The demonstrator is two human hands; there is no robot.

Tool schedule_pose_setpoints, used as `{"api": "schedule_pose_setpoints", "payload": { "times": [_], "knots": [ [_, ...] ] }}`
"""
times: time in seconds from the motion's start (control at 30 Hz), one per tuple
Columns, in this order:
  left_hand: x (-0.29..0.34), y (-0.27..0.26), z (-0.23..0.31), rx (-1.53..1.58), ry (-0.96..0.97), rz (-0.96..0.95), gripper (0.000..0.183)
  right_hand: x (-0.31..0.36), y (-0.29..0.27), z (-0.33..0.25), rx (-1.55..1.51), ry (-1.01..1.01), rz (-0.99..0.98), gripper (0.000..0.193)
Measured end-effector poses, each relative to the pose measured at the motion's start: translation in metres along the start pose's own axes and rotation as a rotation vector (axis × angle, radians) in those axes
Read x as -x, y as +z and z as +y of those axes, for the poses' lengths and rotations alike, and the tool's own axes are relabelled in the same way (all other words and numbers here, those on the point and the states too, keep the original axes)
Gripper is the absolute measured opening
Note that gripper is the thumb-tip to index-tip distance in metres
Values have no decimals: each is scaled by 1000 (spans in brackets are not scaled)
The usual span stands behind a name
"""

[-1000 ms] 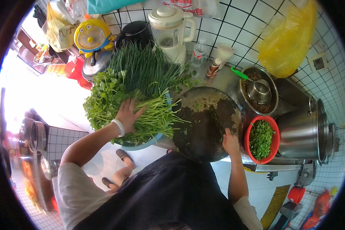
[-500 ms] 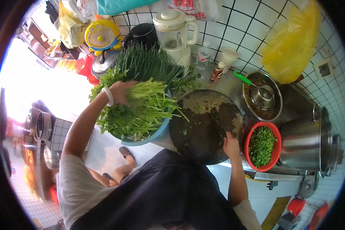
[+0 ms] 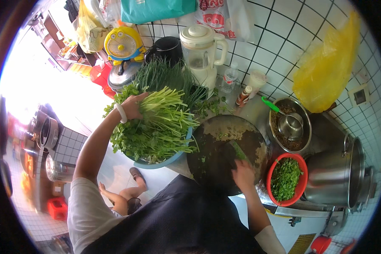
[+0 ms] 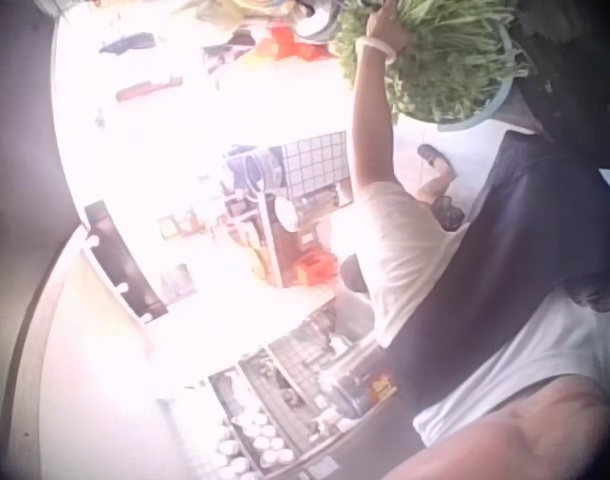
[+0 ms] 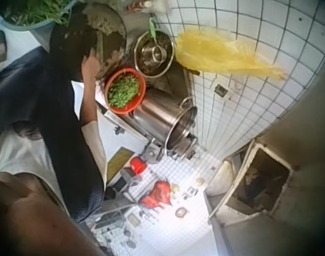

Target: The person repeatedly chops green leafy vegetables on a round wooden cutting board using a cleaver, then transfers the chopped pieces into a red colander. The person gathers new bunches from a nearby blue basin and continues chopping throughout the clip.

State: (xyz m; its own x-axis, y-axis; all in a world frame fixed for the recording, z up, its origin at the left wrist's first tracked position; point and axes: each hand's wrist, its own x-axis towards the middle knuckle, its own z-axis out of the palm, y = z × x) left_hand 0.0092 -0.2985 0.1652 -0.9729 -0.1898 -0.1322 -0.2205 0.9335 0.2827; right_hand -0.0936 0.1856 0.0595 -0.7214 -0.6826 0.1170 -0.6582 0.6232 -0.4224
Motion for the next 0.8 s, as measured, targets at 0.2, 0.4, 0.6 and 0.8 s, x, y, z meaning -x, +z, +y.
{"api": "schedule_pose_setpoints", "payload": {
  "times": [0.2, 0.4, 0.6, 0.8],
  "knots": [
    [-15, -17, 6, 158, -95, -49, 95, -120, 49, -167, -1194, 111, -722, 42],
    [-1, -2, 11, 149, -28, -52, 106, -192, 110, -210, -2044, 695, -608, 39],
    [13, 5, 41, 165, -131, -46, 106, -201, 95, -229, -1901, 758, -359, 33],
    [17, 29, -10, 267, -33, 289, 95, -188, 77, -227, -751, 101, -460, 33]
  ]
}}
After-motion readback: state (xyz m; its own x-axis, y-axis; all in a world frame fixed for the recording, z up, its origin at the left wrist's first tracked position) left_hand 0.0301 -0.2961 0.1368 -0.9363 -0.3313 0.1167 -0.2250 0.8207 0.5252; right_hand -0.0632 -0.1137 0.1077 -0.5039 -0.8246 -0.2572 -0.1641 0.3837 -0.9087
